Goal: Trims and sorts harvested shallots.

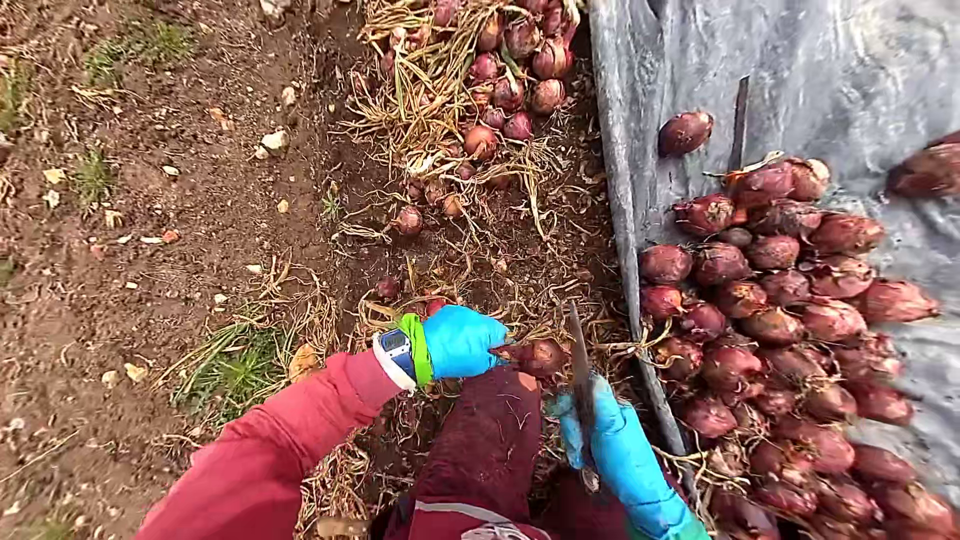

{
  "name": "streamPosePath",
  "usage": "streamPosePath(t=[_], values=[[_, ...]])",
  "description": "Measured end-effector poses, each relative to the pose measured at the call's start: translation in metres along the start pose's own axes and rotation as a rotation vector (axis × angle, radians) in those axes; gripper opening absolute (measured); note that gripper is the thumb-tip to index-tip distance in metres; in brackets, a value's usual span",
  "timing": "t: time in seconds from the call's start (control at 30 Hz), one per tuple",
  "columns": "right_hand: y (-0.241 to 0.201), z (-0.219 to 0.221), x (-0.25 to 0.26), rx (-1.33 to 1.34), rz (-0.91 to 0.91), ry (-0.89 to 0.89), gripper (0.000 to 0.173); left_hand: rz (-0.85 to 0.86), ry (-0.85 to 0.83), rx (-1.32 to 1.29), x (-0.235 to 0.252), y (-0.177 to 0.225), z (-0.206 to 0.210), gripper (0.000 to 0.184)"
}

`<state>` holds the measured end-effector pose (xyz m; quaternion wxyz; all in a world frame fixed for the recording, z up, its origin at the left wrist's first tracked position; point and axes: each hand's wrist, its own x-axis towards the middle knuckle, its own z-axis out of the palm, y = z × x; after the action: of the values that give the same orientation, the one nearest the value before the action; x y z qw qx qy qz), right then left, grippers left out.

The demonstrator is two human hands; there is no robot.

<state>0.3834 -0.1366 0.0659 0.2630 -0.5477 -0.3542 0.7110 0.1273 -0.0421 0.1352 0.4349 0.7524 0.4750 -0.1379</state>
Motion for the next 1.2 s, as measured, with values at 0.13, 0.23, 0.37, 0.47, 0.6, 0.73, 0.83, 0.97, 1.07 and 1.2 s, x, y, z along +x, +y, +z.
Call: streamPosePath(t=[0.13, 0.23, 0.37, 0.47, 0.6, 0.73, 0.83, 0.97, 1.07, 1.2], values=[[0.025, -0.019, -0.037, -0.186, -0.031, -0.064, 0.091, 0.053, 0.109, 0.067, -0.013, 0.065, 0.027, 0.029], [0.024, -0.032, -0.066, -0.159, -0.175, -0.004, 0.059, 0.179, -0.048, 0.129, -0.016, 0.118, 0.049, 0.025], [0.02, -0.062, -0.079, 0.145, -0.227, 0.388, 0.084, -0.335, 0.394, -0.169, 0.0, 0.021, 0.04, 0.03], [0.037, -0.074, -0.073, 0.103, -0.119, 0.424, 0.09, -0.758, 0.549, -0.263, 0.018, -0.097, 0.06, 0.039], [0.069, -0.053, -0.052, 0.035, 0.091, 0.354, 0.088, -0.956, 0.339, -0.271, 0.066, -0.149, 0.14, 0.056], [0.08, -0.03, -0.014, 0.085, 0.219, 0.267, 0.092, -0.98, 0.236, -0.375, 0.083, -0.176, 0.143, 0.066], [0.078, -0.013, 0.024, 0.141, 0.381, 0.163, 0.096, -0.797, 0.212, -0.553, 0.061, -0.174, 0.102, 0.053], [0.059, 0.008, 0.064, 0.121, 0.261, -0.239, 0.095, -0.382, 0.221, -0.593, 0.019, -0.102, 0.032, 0.034], [0.012, 0.021, 0.067, 0.122, 0.026, -0.292, 0.095, -0.168, 0.101, -0.371, 0.004, -0.052, 0.002, 0.042], [-0.033, 0.013, 0.036, -0.217, -0.114, -0.16, 0.093, -0.002, -0.127, -0.52, -0.007, -0.02, -0.008, 0.044]])
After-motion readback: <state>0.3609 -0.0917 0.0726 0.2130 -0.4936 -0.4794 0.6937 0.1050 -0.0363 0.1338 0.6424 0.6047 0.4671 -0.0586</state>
